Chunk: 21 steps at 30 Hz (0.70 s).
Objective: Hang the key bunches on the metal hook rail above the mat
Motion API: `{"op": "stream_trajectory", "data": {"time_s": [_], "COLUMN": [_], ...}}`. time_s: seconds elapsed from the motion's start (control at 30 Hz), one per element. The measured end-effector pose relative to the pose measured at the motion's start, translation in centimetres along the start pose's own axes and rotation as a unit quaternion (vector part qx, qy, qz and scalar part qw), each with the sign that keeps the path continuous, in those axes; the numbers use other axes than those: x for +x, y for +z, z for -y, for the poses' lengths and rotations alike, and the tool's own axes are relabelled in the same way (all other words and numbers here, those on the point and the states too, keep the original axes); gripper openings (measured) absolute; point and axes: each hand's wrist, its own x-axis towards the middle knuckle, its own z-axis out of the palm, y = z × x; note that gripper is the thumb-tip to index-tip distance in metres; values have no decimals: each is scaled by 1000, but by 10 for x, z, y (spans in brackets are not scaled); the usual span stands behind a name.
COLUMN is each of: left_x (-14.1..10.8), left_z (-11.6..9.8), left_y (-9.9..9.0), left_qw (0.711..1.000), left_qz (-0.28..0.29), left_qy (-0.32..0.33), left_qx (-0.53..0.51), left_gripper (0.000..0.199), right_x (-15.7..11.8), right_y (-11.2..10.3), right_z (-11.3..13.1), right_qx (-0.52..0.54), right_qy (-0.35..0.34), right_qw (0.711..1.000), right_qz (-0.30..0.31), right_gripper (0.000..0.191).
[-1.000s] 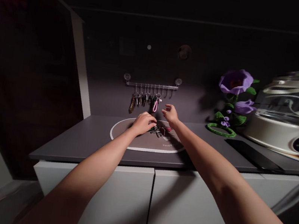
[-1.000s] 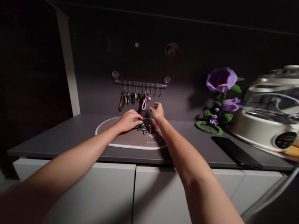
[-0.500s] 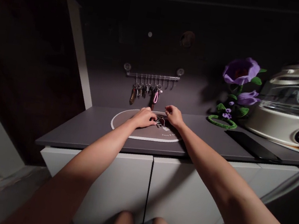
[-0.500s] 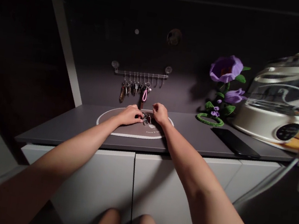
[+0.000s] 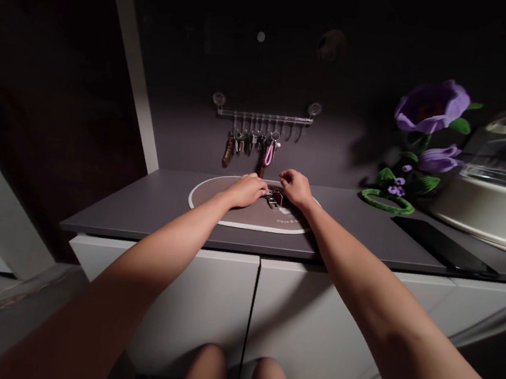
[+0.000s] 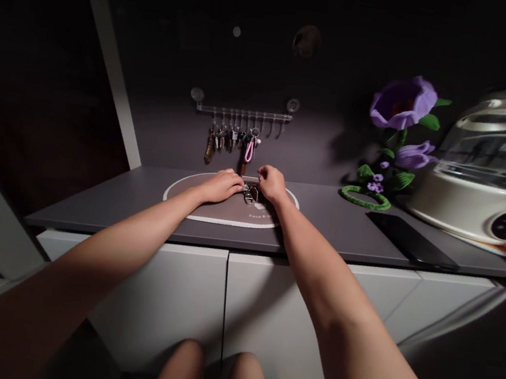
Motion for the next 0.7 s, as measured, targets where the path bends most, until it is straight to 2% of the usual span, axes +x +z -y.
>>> {"op": "stream_trajectory", "data": {"time_s": [0.2,0.4,0.57,0.7], "left_x": [3,6,10,12], "left_z": [1,2,5,6], "left_y": [1,-3,-2,-1], "left_qw": [995,971,922,876], "left_qz": [-58,-116,-145,-159], "left_qy": [-65,-148,-204,-217], "left_qx": [-50,-149,-295,-401], "left_gripper": [19,15,13,12], "right_x": [3,4,3,2], "right_y": [2,3,3,3], "right_z": [1,3,7,9], "right_qx": [6,17,16,18], "right_qy": [-12,-17,-15,-29], "right_qw": [1000,1000,1000,999], "right_qz": [2,5,16,24], "right_gripper": [19,18,17,17]}}
